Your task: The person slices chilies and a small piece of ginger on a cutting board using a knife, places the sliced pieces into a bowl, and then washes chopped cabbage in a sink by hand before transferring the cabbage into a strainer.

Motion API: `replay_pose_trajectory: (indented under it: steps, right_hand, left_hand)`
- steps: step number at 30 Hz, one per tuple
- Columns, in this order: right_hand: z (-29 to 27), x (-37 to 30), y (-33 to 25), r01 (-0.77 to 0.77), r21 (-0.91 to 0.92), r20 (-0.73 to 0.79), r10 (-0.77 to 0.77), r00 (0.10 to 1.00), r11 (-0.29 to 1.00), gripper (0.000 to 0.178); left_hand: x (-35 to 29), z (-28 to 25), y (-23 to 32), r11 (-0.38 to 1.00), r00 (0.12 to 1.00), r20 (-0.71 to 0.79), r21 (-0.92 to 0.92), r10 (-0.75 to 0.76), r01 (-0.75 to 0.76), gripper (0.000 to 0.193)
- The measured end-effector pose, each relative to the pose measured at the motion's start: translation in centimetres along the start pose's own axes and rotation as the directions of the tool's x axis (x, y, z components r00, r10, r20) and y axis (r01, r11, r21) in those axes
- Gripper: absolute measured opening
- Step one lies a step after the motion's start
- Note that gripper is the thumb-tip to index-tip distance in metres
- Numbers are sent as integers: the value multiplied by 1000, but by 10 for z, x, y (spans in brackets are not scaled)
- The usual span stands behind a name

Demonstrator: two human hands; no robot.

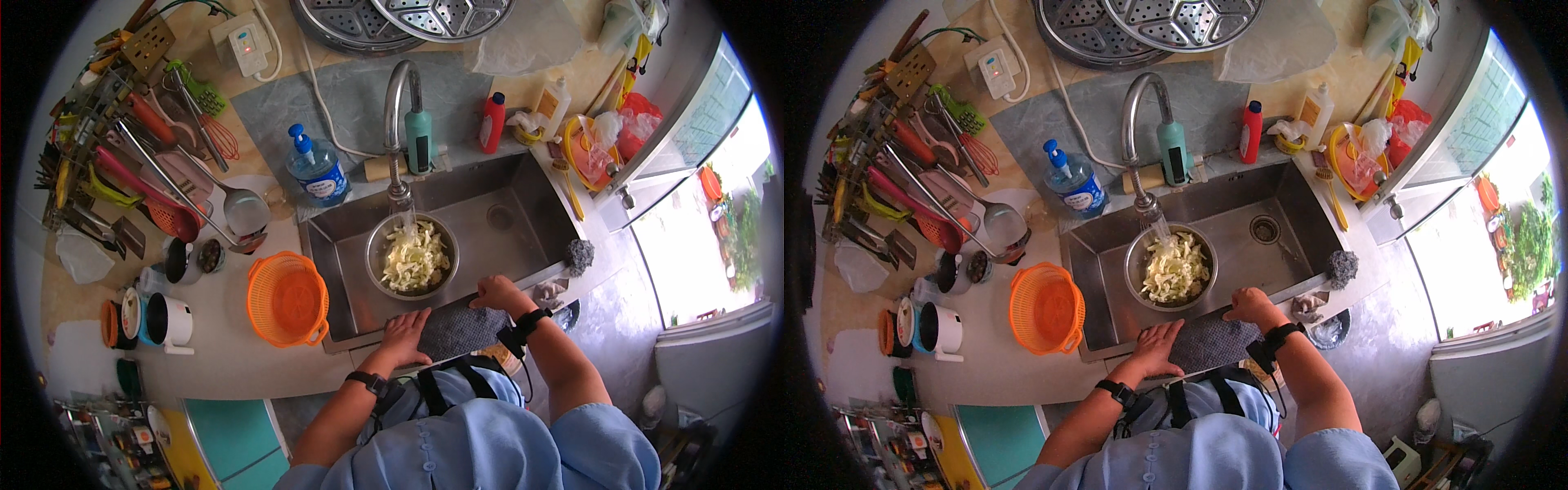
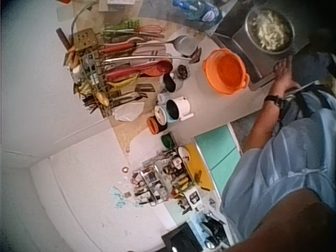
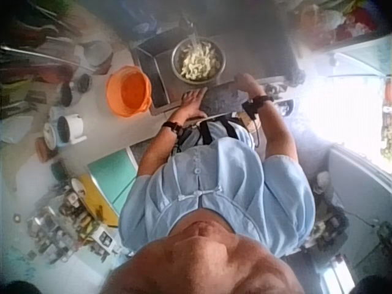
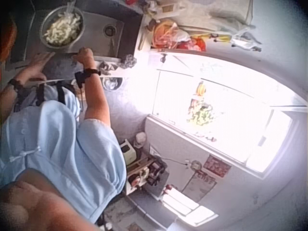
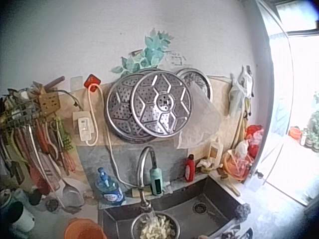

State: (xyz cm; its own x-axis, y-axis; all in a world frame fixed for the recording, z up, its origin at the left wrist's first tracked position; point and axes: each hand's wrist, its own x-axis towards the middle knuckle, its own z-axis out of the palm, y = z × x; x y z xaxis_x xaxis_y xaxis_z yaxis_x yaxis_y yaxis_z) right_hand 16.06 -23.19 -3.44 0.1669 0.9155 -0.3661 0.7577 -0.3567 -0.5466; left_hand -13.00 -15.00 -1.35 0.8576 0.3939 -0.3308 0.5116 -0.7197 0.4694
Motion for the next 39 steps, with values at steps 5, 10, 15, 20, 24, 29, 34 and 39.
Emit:
replay_pose_trajectory:
  steps: [5,10,15,20,24,29,34,39]
  right_hand:
    - [0,-1,-1,-16,3,-1,16,1000,1000,45]
    - [1,-1,0,26,-19,-19,-26,999,999,45]
    - [1,0,1,19,-15,-14,-19,1000,1000,46]
    - [1,0,1,19,-26,-6,-19,1000,999,47]
    - [2,1,1,13,-42,-2,-13,1000,999,47]
    - [3,2,4,5,-30,-3,-5,1000,1000,47]
    - [3,1,3,27,-29,-13,-28,1000,999,47]
    - [1,-1,0,0,-46,-5,0,1000,999,47]
  left_hand:
    - [0,0,0,1000,1000,0,0,-4,4,125]
    - [0,-3,3,1000,1000,17,2,-18,18,126]
    - [-1,-6,5,1000,999,34,-12,-15,15,127]
    - [-1,-6,5,1000,999,30,-6,-19,19,126]
    - [-1,-5,4,1000,999,27,-2,-20,20,125]
    - [-1,-5,4,1000,1000,22,-11,-17,17,124]
    - [-1,-5,4,1000,1000,18,-15,-14,15,124]
    - [-1,-2,2,1000,1000,12,-14,-10,10,124]
